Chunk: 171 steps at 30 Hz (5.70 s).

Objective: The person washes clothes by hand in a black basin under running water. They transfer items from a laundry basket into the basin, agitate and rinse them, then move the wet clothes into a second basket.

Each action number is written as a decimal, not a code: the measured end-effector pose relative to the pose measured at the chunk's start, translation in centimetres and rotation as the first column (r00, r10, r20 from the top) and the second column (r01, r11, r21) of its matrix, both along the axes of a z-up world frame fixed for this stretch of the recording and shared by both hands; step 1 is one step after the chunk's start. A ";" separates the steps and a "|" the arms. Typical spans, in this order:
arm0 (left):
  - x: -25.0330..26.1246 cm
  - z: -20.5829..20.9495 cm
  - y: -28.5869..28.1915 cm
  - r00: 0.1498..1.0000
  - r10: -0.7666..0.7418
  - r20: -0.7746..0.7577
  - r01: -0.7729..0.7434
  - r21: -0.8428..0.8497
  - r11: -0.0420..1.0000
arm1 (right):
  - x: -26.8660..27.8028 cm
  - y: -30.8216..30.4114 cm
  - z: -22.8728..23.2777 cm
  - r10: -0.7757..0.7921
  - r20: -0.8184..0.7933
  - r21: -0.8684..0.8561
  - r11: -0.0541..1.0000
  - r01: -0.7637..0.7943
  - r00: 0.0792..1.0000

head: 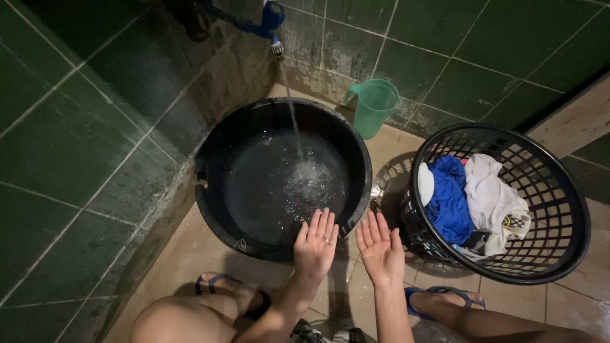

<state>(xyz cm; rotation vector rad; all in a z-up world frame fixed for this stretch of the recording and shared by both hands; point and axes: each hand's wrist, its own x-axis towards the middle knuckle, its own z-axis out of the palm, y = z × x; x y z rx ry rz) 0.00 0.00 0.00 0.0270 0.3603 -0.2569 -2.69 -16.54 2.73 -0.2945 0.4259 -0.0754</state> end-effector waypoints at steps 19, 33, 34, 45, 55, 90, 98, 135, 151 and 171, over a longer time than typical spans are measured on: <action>-0.1 0.2 0.0 0.999 -0.031 0.043 0.032 0.000 1.000 | 0.2 0.1 0.6 0.007 -0.018 -0.018 1.000 -0.007 1.000; -0.1 1.1 0.0 0.998 -0.029 0.047 0.027 0.038 0.999 | 0.3 0.3 1.1 0.002 -0.034 -0.026 1.000 -0.003 0.999; -0.1 1.2 0.0 0.998 -0.031 0.049 0.029 0.042 0.999 | 0.3 0.3 1.0 0.003 -0.031 -0.024 1.000 -0.004 1.000; 0.1 0.7 0.0 0.999 -0.038 0.008 0.037 0.049 0.998 | 0.2 0.1 0.0 0.002 -0.031 -0.002 1.000 -0.002 1.000; 0.1 -0.2 -0.1 0.999 -0.031 0.024 0.029 0.043 0.999 | 0.2 0.0 -0.3 0.000 -0.039 0.015 1.000 0.000 0.999; 9.4 -10.4 -32.9 0.671 -0.708 0.220 -0.374 0.925 -0.067 | -2.5 -26.1 -20.4 -0.494 -0.433 0.171 0.776 0.607 0.754; 8.5 -11.4 -44.4 0.263 -0.878 0.399 -0.413 0.869 0.271 | -6.3 -33.4 -13.2 -0.910 0.030 0.065 0.414 0.908 0.413; 1.6 -18.6 18.0 0.902 0.056 -0.428 0.286 0.495 -0.820 | 16.3 -14.2 -19.9 -0.080 -0.549 -0.750 -0.392 -0.532 0.832; -3.8 -20.5 4.1 0.574 -0.292 -0.765 0.500 0.609 -0.615 | 9.5 -31.2 -14.7 -0.059 -0.754 -0.571 -0.433 -0.697 0.654; 0.6 -20.9 10.5 0.948 -0.064 -0.313 0.302 0.942 -0.144 | 0.1 -25.1 -15.7 0.203 -0.628 -0.672 0.347 -0.654 0.752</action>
